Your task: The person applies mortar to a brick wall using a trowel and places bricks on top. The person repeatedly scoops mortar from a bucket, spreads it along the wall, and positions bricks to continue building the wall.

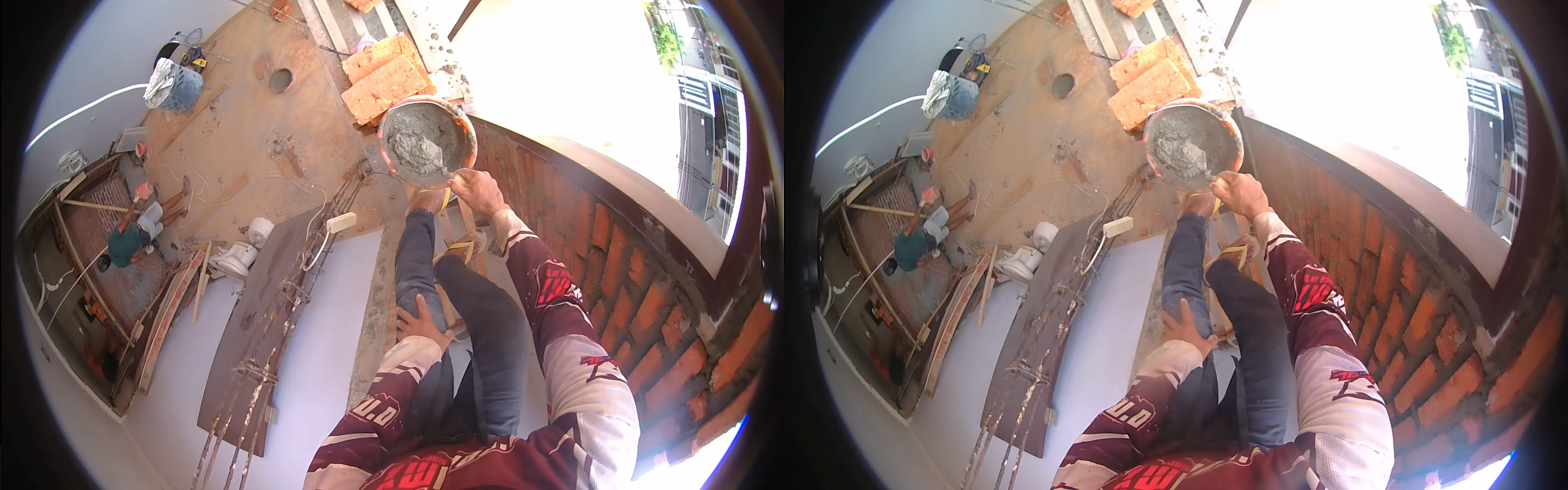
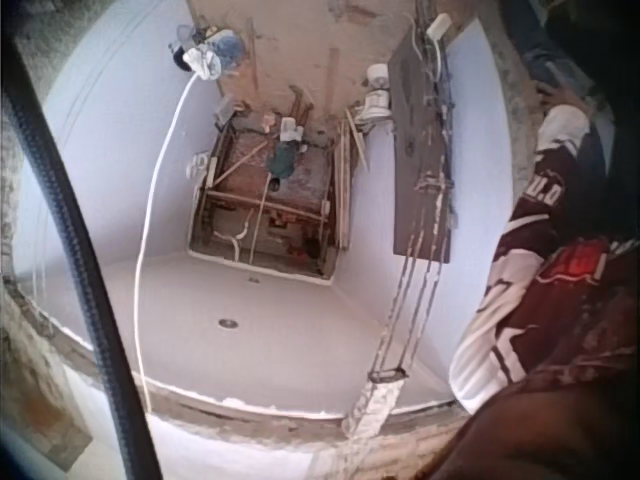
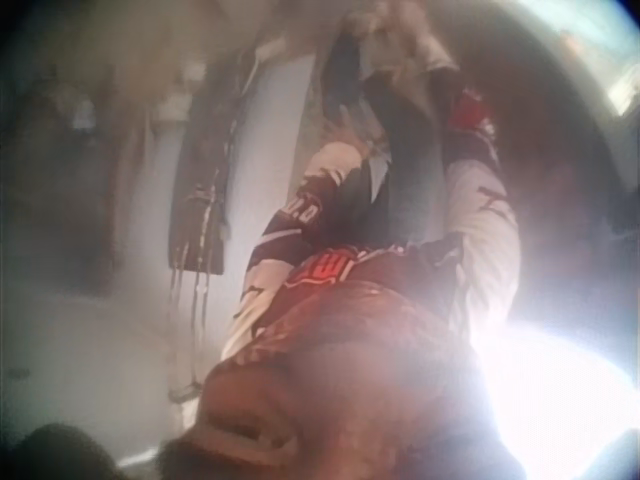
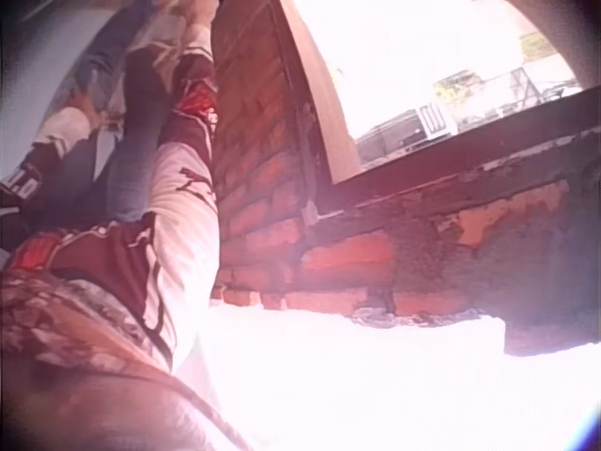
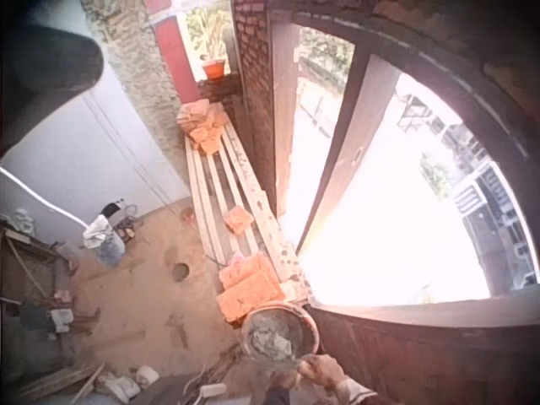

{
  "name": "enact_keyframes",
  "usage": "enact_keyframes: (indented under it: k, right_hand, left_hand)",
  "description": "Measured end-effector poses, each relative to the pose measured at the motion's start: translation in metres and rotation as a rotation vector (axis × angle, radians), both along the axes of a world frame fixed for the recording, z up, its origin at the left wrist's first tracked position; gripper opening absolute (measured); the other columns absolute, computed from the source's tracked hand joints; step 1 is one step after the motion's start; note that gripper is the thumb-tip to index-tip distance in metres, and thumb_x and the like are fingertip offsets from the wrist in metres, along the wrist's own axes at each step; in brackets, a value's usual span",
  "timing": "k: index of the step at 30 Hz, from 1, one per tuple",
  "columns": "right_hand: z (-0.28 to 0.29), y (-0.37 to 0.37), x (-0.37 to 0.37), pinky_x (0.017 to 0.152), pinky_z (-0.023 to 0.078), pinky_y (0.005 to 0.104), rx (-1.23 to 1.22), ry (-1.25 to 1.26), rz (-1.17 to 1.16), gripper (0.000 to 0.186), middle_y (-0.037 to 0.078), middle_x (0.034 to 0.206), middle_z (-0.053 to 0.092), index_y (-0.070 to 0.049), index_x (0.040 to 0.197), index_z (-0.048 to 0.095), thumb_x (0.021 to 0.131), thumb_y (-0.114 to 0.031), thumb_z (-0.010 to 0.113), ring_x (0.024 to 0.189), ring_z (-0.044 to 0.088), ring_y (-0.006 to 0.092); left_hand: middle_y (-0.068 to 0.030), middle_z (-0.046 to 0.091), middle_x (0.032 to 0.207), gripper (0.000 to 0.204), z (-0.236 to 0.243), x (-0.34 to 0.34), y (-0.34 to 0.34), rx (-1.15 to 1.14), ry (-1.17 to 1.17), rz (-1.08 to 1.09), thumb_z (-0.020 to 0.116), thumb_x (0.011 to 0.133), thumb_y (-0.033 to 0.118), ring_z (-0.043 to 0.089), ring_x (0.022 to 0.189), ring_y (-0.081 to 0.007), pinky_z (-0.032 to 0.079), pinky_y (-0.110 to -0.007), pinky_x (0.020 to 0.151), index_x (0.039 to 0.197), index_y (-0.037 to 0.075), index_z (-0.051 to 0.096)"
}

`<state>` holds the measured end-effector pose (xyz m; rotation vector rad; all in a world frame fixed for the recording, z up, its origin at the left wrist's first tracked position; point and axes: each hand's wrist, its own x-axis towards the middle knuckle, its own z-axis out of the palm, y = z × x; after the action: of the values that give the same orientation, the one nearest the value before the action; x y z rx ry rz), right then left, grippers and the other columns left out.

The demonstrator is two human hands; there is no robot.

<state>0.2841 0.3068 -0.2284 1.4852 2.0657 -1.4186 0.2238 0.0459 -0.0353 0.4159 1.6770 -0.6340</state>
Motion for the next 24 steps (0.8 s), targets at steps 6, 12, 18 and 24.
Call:
enact_keyframes:
  k: [6,12,18,24]
  right_hand:
    - [0.148,0.003,0.035,0.082,0.057,0.0418,-0.042,0.06,-0.161,0.042,0.02,0.094,0.077,-0.007,0.116,0.076,0.091,-0.041,0.071,0.089,0.076,0.0313]
    - [0.389,-0.003,0.085,0.089,0.054,0.0473,-0.12,0.133,-0.252,0.046,0.023,0.101,0.075,-0.008,0.118,0.075,0.091,-0.045,0.065,0.1,0.071,0.0422]
    - [0.625,-0.023,0.151,0.087,0.054,0.0474,0.152,0.228,-0.282,0.038,0.021,0.1,0.075,-0.005,0.115,0.074,0.095,-0.034,0.062,0.098,0.071,0.0395]
    - [0.778,-0.051,0.235,0.069,0.054,0.0327,0.166,0.266,-0.473,0.039,0.007,0.085,0.07,0.0,0.121,0.072,0.105,-0.035,0.06,0.075,0.064,0.0144]
  left_hand:
    - [-0.0368,0.013,0.166,0.122,0.008,0.0,0.001,0.075,0.007,0.052,0.083,0.079,0.054,0.034,0.149,-0.0506,0.035,-0.052,0.12,0.168,0.019,0.008]
    - [-0.0235,0.065,0.137,0.066,-0.003,-0.044,-0.004,0.505,-0.069,0.028,0.079,0.083,0.049,0.063,0.128,-0.0361,0.048,-0.044,0.109,0.134,0.009,0.068]
    - [-0.0176,0.078,0.104,0.046,0.005,-0.123,-0.003,0.561,-0.017,0.033,0.076,0.085,0.045,0.075,0.102,-0.0309,0.056,-0.042,0.093,0.105,0.004,0.079]
    - [-0.0163,0.078,0.094,0.047,0.016,-0.197,0.015,0.606,-0.013,-0.197,0.076,0.086,0.045,0.075,0.086,-0.0285,0.058,-0.042,0.083,0.102,0.001,0.078]
